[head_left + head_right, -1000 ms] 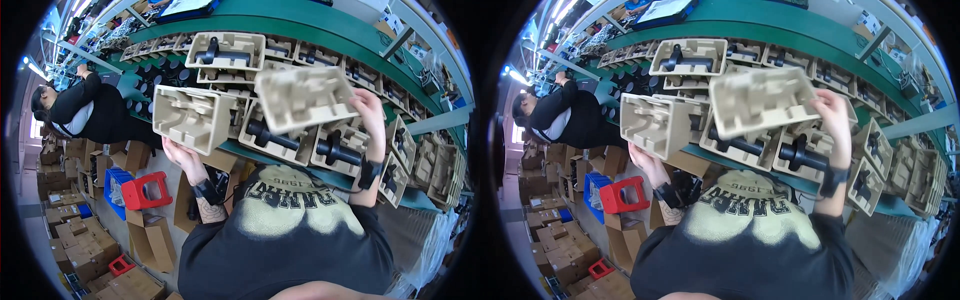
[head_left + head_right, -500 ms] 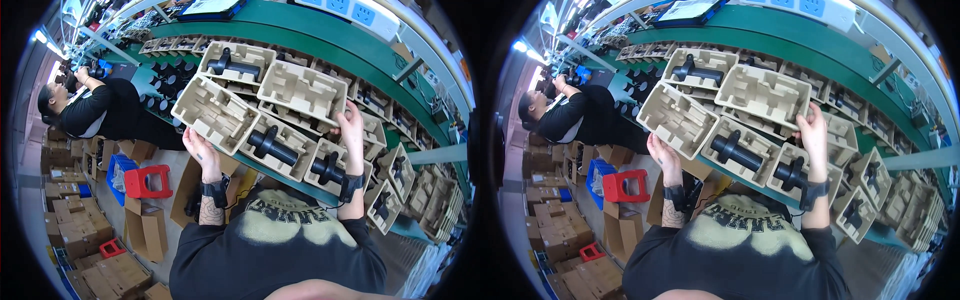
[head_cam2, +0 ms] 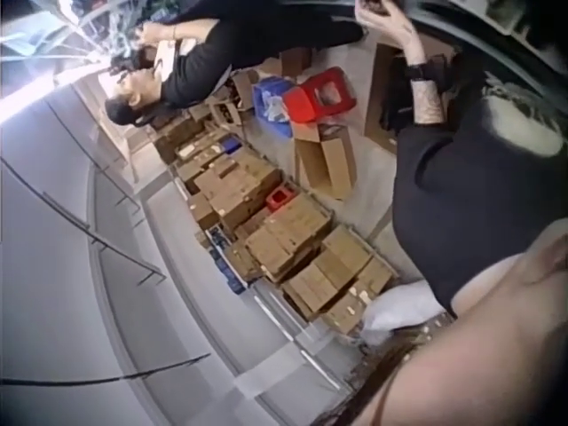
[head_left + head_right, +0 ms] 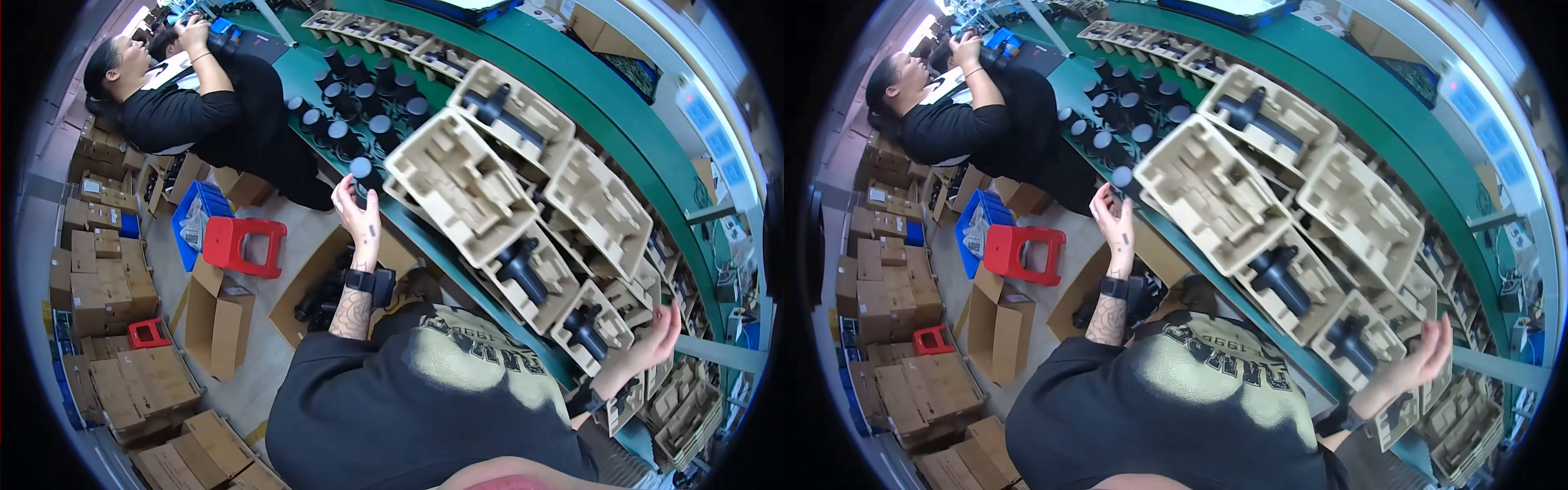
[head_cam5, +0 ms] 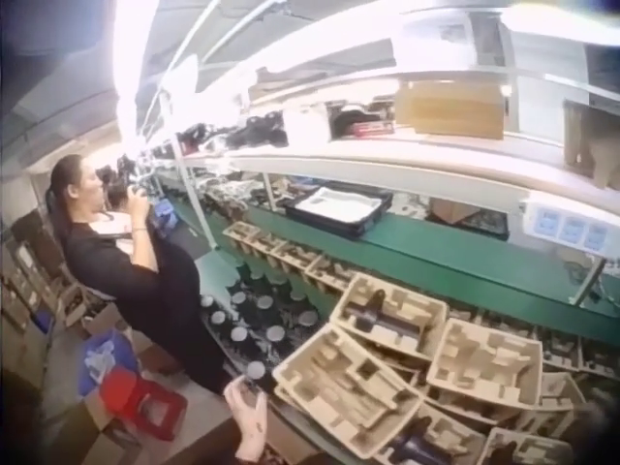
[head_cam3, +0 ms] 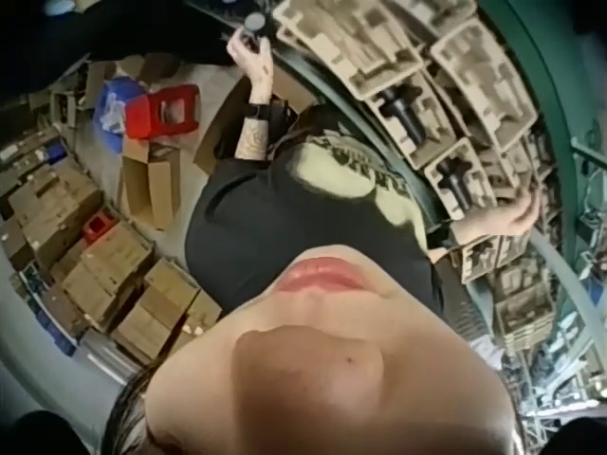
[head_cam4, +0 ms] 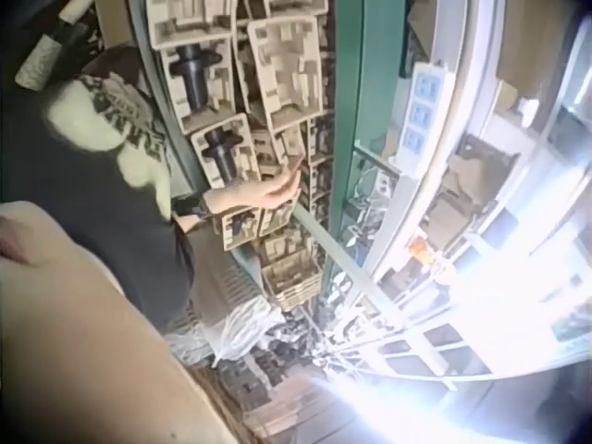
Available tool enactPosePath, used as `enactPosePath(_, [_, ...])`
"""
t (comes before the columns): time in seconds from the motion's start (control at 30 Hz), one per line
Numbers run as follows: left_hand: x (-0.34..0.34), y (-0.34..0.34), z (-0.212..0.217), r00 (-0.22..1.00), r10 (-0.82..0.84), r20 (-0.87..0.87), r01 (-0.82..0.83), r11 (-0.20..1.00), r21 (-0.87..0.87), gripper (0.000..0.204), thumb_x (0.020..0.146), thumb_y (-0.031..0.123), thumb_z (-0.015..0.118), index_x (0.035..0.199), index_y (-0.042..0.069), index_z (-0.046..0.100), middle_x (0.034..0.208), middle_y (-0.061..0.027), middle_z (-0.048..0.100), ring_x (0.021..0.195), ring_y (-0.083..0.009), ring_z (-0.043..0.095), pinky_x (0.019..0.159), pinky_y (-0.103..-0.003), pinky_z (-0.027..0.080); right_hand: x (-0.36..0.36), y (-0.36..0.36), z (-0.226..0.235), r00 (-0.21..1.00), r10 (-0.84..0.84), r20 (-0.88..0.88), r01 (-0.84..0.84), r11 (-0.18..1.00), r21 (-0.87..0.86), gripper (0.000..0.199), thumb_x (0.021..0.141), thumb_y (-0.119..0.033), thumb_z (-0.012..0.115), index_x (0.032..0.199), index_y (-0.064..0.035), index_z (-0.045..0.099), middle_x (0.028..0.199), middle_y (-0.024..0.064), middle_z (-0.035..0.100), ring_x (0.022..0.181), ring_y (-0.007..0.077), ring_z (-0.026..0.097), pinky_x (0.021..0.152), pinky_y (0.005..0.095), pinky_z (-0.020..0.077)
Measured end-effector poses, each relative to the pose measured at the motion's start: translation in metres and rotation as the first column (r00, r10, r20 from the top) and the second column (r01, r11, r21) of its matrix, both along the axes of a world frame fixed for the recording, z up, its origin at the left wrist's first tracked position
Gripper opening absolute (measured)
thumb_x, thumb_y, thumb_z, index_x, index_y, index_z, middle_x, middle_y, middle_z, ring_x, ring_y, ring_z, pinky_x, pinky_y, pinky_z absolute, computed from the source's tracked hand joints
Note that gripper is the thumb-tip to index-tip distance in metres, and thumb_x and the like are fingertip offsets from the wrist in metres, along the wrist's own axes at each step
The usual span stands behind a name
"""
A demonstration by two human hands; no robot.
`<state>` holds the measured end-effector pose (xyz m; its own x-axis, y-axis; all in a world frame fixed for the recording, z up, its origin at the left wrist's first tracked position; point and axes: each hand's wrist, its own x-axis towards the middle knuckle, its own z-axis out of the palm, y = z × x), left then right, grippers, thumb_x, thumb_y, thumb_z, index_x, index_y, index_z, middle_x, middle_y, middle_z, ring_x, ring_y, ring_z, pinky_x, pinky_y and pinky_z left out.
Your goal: The person places handles into cardboard trays, stacks the trays, and then separates a new stack of trays to continue the process.
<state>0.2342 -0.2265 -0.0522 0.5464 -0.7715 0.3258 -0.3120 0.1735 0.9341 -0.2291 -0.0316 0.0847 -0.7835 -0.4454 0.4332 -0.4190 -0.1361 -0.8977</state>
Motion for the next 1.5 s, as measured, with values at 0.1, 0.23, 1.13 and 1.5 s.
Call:
enactPosePath(0.1, [0.049,-0.034,0.010,0.581,-0.091,0.808,-0.038,0.990,0.139,0.043,0.087,0.021,0.068,0.123,0.004,0.050,0.115,-0.0077,0.055,0.107,-0.0219,0.055,0.091,-0.036,0.046,0.041,-0.012,0.004,0.991,0.020,0.131,-0.008,0.996,-0.090,0.028,0.096,-0.006,0.051,0.119,0.0068,0.057,0.089,0.0090,0.061,0.083,0.0164,0.057,0.082,0.0293,0.0485])
enactPosePath(0.23, [0.096,-0.077,-0.014,0.772,-0.556,0.307,0.385,0.794,0.471,0.045,0.085,0.020,0.070,0.122,0.003,0.050,0.117,-0.0097,0.054,0.107,-0.0252,0.056,0.090,-0.038,0.047,0.118,-0.068,0.010,0.961,0.213,0.175,-0.170,0.958,-0.231,0.025,0.095,-0.004,0.049,0.115,0.0083,0.058,0.086,0.0108,0.061,0.080,0.0177,0.058,0.080,0.0291,0.0490])
enactPosePath(1.13, [0.137,-0.110,0.027,0.784,-0.620,-0.026,0.621,0.783,0.051,0.058,0.085,0.013,0.067,0.137,0.002,0.041,0.125,-0.0182,0.054,0.112,-0.0336,0.055,0.097,-0.040,0.045,0.265,-0.165,0.060,0.610,0.793,0.008,-0.754,0.576,0.317,0.095,0.064,-0.014,0.080,0.144,-0.0042,0.031,0.129,0.0201,0.052,0.123,0.0351,0.052,0.104,0.0461,0.0393])
enactPosePath(1.5, [0.136,-0.171,-0.016,0.691,-0.512,0.510,0.380,0.858,0.347,0.050,0.084,0.018,0.071,0.127,0.002,0.049,0.119,-0.0190,0.053,0.109,-0.0354,0.054,0.098,-0.039,0.042,0.266,-0.191,-0.005,0.544,0.678,-0.494,-0.232,0.688,0.688,0.062,0.074,-0.004,0.061,0.134,-0.0103,0.051,0.148,0.0165,0.034,0.141,0.0358,0.025,0.113,0.0466,0.0253])
